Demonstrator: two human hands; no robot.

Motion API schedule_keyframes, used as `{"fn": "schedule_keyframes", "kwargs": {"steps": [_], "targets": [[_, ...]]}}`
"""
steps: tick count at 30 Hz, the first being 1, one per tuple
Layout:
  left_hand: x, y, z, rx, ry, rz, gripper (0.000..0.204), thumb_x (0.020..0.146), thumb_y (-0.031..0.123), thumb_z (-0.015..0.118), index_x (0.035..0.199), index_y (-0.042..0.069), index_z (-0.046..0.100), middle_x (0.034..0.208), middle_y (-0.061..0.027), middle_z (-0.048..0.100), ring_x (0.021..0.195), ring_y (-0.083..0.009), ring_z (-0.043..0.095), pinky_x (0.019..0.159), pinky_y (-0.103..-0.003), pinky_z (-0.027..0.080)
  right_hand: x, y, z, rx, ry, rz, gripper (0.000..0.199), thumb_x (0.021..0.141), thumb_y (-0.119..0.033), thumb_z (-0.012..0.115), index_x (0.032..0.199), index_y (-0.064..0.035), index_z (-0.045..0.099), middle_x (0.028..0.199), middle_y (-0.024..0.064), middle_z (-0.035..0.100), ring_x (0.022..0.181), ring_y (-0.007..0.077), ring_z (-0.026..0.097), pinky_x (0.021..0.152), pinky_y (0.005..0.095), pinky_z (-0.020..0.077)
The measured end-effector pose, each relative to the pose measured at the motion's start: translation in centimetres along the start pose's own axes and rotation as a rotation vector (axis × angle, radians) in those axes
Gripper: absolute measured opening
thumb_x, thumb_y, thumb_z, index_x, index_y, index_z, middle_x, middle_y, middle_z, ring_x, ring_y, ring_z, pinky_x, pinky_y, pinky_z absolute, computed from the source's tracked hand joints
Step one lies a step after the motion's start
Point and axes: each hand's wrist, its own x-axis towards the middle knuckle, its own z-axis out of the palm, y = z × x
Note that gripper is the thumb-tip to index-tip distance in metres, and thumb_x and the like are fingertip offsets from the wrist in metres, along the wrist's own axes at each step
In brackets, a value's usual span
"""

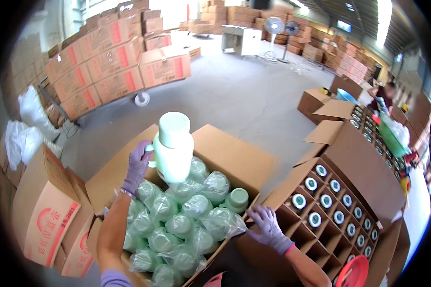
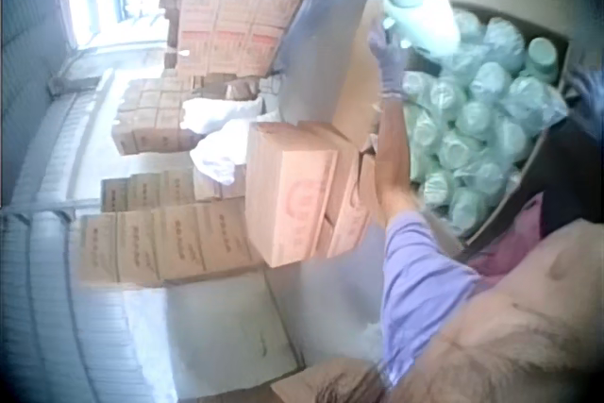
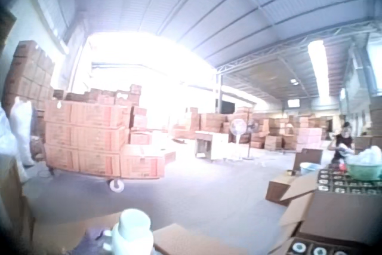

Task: The person assembles light green thermos flasks by inserting inner components, screwing on lids, and attaching handles. The person then places the completed units into plastic bags and stacks them in a cardboard box.

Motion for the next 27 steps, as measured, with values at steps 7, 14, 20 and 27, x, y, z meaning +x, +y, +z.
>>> {"fn": "schedule_keyframes", "kwargs": {"steps": [7,14,20,27], "targets": [[-8.5,17.8,5.8,-1.067,-0.956,-0.408,0.044,0.092,0.003,0.058,0.136,-0.002,0.052,0.128,-0.0102,0.062,0.114,-0.017,0.058,0.101,-0.033,0.045,0.7,-14.4,-15.7,1.205,0.568,0.131,0.109,0.072,-0.036,0.088,0.152,-0.0009,0.024,0.148,0.0199,0.038,0.135,0.0306,0.043,0.107,0.0436,0.0422],[-26.7,29.1,14.3,-1.288,-1.332,-0.538,0.05,0.095,0.016,0.061,0.141,0.001,0.047,0.134,-0.0121,0.058,0.118,-0.0191,0.057,0.103,-0.034,0.046,-17.5,-19.8,-16.5,0.597,0.265,0.444,0.064,0.073,-0.026,0.086,0.123,-0.0026,0.052,0.133,0.0186,0.049,0.127,0.0309,0.048,0.108,0.0395,0.0372],[-33.9,35.4,11.3,-1.288,-1.012,-0.686,0.069,0.103,0.049,0.041,0.15,0.001,0.03,0.144,-0.0167,0.048,0.131,-0.0271,0.048,0.113,-0.039,0.036,-26.6,-20.4,-12.0,0.931,0.446,0.543,0.058,0.077,-0.019,0.083,0.124,-0.0045,0.052,0.14,0.0175,0.047,0.133,0.0291,0.043,0.111,0.0402,0.0339],[-36.6,36.7,12.8,-1.033,-1.143,-0.461,0.111,0.081,0.071,0.062,0.156,0.003,0.016,0.146,-0.0122,0.043,0.132,-0.0216,0.046,0.111,-0.035,0.036,-28.8,-16.6,-15.3,0.961,0.404,0.322,0.059,0.075,-0.023,0.084,0.122,-0.0071,0.052,0.143,0.0144,0.043,0.134,0.0272,0.041,0.112,0.0401,0.0322]]}}
